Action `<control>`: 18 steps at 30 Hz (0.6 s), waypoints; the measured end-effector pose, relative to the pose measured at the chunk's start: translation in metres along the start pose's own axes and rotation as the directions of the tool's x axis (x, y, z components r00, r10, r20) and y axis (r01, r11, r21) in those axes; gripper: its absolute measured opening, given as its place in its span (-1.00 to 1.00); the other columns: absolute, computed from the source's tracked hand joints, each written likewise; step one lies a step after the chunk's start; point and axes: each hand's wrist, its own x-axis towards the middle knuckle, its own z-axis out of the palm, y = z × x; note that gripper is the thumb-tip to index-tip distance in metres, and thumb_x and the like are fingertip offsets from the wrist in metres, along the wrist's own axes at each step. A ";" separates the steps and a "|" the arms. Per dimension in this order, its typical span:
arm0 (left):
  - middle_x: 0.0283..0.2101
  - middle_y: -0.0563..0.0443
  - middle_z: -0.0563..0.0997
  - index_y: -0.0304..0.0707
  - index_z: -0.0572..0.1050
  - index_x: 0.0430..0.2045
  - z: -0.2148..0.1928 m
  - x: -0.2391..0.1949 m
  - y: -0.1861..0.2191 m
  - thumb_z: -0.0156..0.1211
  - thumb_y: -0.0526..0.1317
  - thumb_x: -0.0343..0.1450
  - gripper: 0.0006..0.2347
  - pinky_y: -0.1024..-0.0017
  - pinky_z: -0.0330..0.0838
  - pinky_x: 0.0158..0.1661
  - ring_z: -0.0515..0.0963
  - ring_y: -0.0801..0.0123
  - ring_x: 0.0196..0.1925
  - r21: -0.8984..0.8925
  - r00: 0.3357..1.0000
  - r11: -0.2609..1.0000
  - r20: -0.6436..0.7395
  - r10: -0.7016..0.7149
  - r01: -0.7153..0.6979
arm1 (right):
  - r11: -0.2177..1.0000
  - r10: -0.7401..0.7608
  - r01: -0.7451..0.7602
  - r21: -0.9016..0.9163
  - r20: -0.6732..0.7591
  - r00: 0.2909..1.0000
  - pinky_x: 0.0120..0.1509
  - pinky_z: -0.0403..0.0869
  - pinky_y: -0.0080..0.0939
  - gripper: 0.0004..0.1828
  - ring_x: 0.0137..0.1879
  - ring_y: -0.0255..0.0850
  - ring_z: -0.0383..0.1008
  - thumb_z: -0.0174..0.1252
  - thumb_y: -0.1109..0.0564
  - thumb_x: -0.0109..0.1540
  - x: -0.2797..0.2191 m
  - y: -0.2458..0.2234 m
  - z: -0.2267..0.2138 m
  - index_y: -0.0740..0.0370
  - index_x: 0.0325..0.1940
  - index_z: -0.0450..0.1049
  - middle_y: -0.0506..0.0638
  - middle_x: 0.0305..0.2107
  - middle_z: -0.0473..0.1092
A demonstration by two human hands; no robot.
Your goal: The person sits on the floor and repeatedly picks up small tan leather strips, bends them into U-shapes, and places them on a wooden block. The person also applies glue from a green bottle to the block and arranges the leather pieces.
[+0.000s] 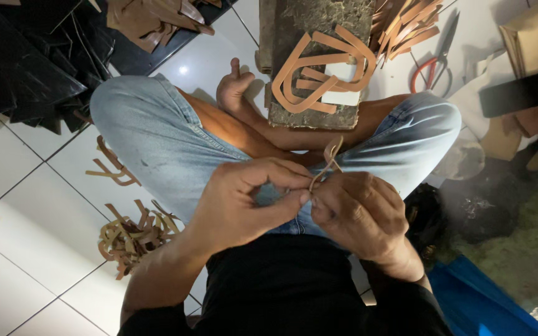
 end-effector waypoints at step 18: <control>-0.15 -0.02 0.72 -0.36 0.59 -0.23 0.006 -0.002 -0.007 0.37 -0.36 0.41 -0.88 0.57 0.62 -0.23 0.72 0.49 -0.21 0.120 0.995 0.991 -0.075 0.072 -0.063 | 0.959 0.263 -0.257 0.116 -0.040 0.964 -0.28 0.50 -0.34 -0.83 -0.33 -0.30 0.54 0.34 0.28 0.23 -0.010 -0.004 0.019 0.23 -0.17 0.48 -0.06 -0.36 0.52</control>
